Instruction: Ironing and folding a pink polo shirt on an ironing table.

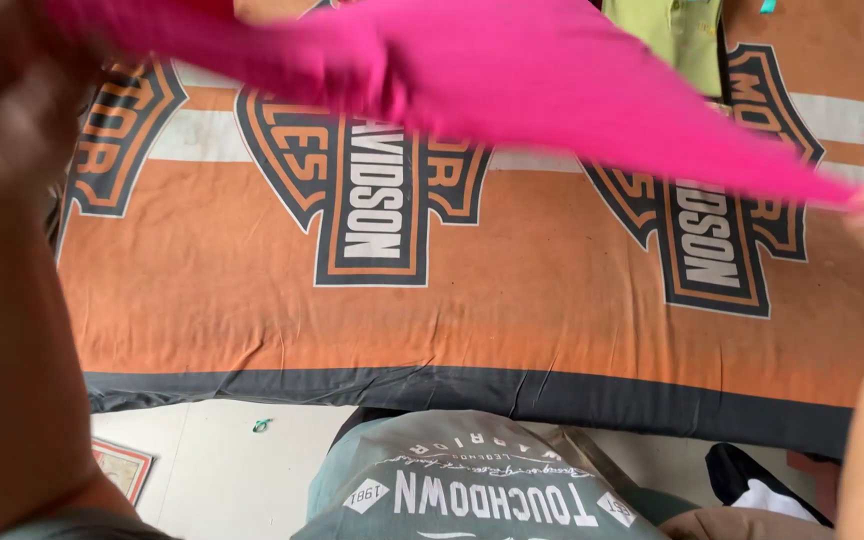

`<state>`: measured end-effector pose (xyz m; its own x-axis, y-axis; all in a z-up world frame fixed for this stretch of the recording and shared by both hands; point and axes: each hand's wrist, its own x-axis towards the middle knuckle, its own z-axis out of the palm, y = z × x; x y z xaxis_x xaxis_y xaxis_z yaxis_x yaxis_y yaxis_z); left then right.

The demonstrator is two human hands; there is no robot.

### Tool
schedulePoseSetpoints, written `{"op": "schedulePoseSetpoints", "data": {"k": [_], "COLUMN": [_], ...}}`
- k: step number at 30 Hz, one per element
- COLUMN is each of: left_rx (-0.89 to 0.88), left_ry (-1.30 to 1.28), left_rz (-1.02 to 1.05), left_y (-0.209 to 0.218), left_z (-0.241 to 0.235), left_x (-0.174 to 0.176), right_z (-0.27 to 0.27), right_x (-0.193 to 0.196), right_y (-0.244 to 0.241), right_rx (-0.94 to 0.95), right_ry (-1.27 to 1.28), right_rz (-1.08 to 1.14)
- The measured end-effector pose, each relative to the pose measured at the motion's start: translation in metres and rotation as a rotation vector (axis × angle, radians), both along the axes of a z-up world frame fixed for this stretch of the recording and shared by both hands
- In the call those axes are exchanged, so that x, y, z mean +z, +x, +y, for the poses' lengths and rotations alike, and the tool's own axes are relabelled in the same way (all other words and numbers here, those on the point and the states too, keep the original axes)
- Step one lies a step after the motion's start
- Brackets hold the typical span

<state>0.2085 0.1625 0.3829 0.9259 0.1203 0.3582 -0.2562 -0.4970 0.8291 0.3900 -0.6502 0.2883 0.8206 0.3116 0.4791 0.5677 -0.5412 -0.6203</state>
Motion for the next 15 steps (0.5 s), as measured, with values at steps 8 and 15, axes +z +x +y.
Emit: {"op": "schedulePoseSetpoints", "data": {"k": [8, 15], "left_rx": [-0.062, 0.275], "left_ry": [-0.121, -0.085], "left_rz": [0.225, 0.558], "left_y": [-0.087, -0.147], "left_z": [-0.079, -0.118], "left_x": [-0.201, -0.303], "right_z": [0.048, 0.038], "right_x": [-0.153, -0.238], "right_y": [-0.116, -0.161], "right_rx": [-0.100, -0.227], "right_ry": [-0.047, -0.201], "right_rz": [0.428, 0.775]}}
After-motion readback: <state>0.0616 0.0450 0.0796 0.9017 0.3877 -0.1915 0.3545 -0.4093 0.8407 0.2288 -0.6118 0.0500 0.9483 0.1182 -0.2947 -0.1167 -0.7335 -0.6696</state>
